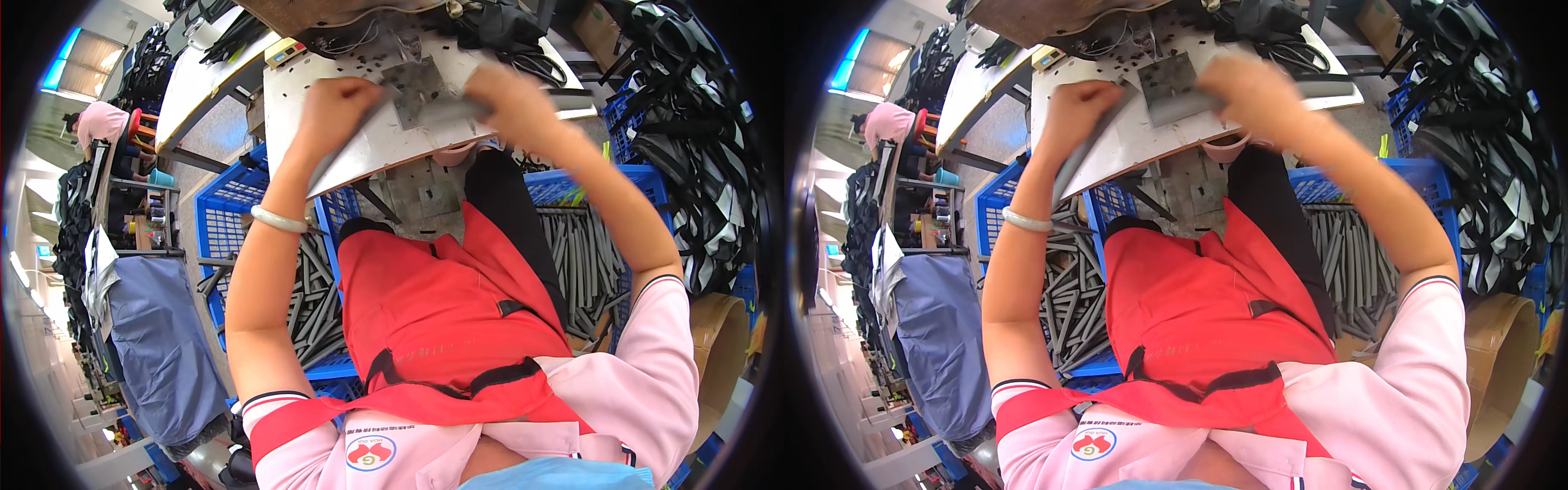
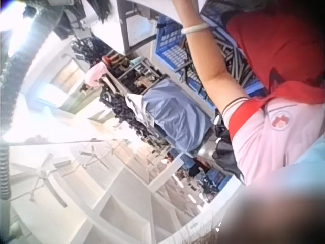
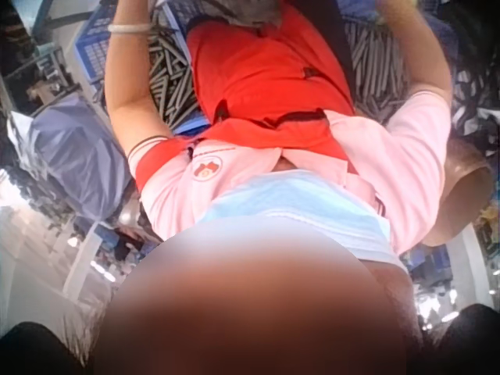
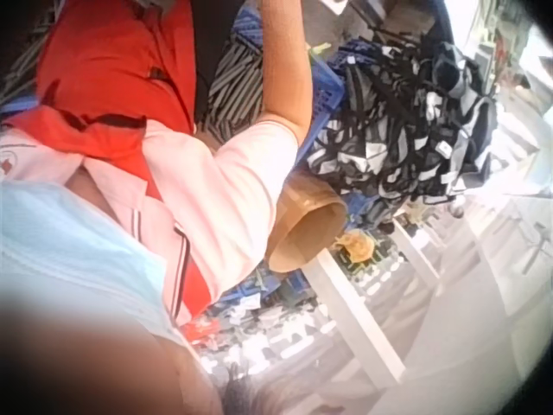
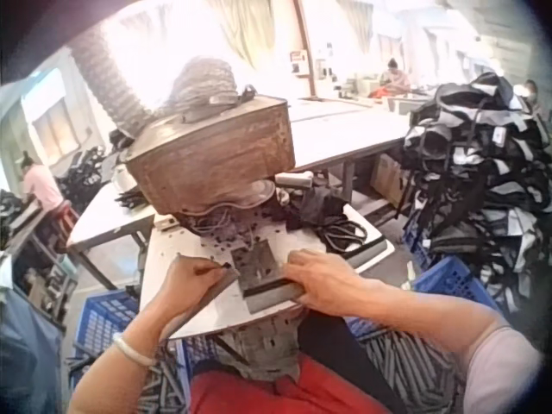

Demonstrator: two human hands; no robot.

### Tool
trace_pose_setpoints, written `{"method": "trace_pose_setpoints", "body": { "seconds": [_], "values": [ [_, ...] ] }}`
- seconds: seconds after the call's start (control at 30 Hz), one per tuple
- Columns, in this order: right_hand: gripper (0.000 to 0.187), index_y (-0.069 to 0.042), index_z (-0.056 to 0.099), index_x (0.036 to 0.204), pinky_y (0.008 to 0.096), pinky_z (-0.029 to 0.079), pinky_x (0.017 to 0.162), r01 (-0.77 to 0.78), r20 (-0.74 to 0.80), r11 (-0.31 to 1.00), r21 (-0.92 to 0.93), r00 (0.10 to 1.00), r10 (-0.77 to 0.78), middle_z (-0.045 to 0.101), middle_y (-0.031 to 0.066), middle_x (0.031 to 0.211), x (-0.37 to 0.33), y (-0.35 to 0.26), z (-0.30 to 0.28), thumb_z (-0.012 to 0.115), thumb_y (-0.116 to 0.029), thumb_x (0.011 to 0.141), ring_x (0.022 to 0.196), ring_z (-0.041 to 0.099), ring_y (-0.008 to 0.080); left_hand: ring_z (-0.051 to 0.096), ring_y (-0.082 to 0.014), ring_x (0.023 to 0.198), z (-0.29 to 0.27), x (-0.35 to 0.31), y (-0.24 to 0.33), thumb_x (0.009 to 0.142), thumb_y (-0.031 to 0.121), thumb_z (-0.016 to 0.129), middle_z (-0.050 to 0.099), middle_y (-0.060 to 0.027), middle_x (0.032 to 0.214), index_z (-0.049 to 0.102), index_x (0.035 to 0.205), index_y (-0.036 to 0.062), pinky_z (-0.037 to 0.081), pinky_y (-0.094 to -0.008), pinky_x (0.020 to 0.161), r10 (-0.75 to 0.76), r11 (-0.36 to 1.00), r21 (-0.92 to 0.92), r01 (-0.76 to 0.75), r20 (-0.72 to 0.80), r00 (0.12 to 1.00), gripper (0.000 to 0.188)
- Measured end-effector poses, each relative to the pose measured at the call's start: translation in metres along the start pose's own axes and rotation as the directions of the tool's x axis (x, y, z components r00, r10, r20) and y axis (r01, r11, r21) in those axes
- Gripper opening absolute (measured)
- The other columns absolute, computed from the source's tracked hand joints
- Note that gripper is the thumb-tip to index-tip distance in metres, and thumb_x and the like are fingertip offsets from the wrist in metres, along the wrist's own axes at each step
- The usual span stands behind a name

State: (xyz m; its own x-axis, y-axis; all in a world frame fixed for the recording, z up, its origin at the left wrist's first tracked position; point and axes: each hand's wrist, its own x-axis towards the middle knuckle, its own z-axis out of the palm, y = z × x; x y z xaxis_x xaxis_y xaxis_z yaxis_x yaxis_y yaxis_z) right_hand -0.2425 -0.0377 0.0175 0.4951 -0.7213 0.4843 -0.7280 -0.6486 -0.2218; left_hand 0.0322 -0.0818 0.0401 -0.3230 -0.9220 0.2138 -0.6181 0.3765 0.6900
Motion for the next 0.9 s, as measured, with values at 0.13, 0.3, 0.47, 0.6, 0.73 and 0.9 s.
{"method": "trace_pose_setpoints", "body": {
  "seconds": [0.13, 0.3, 0.47, 0.6, 0.73, 0.9],
  "values": [
    [0.016, -0.007, 0.060, 0.088, 0.0388, 0.048, 0.092, 0.499, 0.041, 0.866, 0.032, 0.865, -0.500, 0.056, 0.0136, 0.120, -0.019, -0.103, 0.045, 0.059, -0.016, 0.075, 0.116, 0.052, 0.0274, 0.057, -0.0129, 0.057, 0.041, -0.019, 0.060, 0.083, 0.020, 0.067, 0.064, -0.0083, 0.065, 0.069, 0.089, -0.0037, 0.047, -0.0304, 0.053, -0.019, 0.954, -0.284, 0.097, 0.266, 0.964, 0.025],
    [0.025, -0.007, 0.061, 0.092, 0.0414, 0.053, 0.064, 0.259, 0.393, 0.964, 0.052, 0.882, -0.258, 0.066, 0.0108, 0.082, -0.008, -0.101, 0.053, 0.068, -0.015, 0.071, 0.074, 0.067, 0.0254, 0.058, -0.0090, 0.065, 0.053, -0.030, 0.053, 0.089, 0.022, 0.065, 0.064, -0.0027, 0.073, 0.068, 0.094, -0.0045, 0.049, -0.0241, 0.058, -0.071, 0.886, -0.416, 0.202, 0.309, 0.948, 0.027],
    [0.033, -0.005, 0.055, 0.102, 0.0457, 0.051, 0.071, -0.106, 0.433, 0.994, -0.022, 0.895, 0.105, 0.066, 0.0156, 0.088, -0.029, -0.037, 0.005, 0.069, -0.019, 0.075, 0.082, 0.064, 0.0366, 0.058, -0.0110, 0.079, 0.066, -0.094, -0.029, 0.094, 0.032, 0.059, 0.070, -0.0049, 0.091, 0.067, 0.099, -0.0049, 0.048, -0.0275, 0.075, -0.173, 0.833, -0.315, 0.454, 0.631, 0.756, 0.038],
    [0.030, -0.003, 0.060, 0.096, 0.0448, 0.050, 0.070, -0.330, 0.438, 0.943, 0.053, 0.856, 0.275, 0.065, 0.0200, 0.078, -0.029, -0.013, -0.016, 0.066, -0.028, 0.081, 0.080, 0.064, 0.0379, 0.060, -0.0098, 0.083, 0.063, -0.115, -0.006, 0.093, 0.026, 0.062, 0.068, -0.0032, 0.089, 0.067, 0.100, -0.0033, 0.049, -0.0249, 0.077, -0.086, 0.801, -0.379, 0.465, 0.695, 0.714, 0.031],
    [0.040, -0.002, 0.062, 0.099, 0.0337, 0.047, 0.064, -0.462, 0.489, 0.796, 0.390, 0.837, 0.246, 0.063, 0.0104, 0.074, -0.031, -0.014, -0.034, 0.067, -0.039, 0.086, 0.068, 0.061, 0.0206, 0.060, -0.0066, 0.067, 0.026, -0.097, 0.042, 0.091, 0.018, 0.065, 0.065, 0.0004, 0.079, 0.068, 0.096, 0.0005, 0.048, -0.0208, 0.062, -0.129, 0.644, -0.534, 0.548, 0.630, 0.766, 0.018],
    [0.046, 0.000, 0.059, 0.106, 0.0325, 0.048, 0.071, -0.298, 0.378, 0.755, 0.583, 0.923, 0.072, 0.063, 0.0092, 0.085, -0.043, -0.033, -0.022, 0.073, -0.036, 0.081, 0.076, 0.059, 0.0203, 0.058, -0.0080, 0.058, 0.001, -0.068, 0.061, 0.091, 0.020, 0.066, 0.066, -0.0022, 0.077, 0.068, 0.098, -0.0012, 0.045, -0.0204, 0.055, -0.113, 0.695, -0.556, 0.456, 0.541, 0.833, 0.023]
  ]
}}
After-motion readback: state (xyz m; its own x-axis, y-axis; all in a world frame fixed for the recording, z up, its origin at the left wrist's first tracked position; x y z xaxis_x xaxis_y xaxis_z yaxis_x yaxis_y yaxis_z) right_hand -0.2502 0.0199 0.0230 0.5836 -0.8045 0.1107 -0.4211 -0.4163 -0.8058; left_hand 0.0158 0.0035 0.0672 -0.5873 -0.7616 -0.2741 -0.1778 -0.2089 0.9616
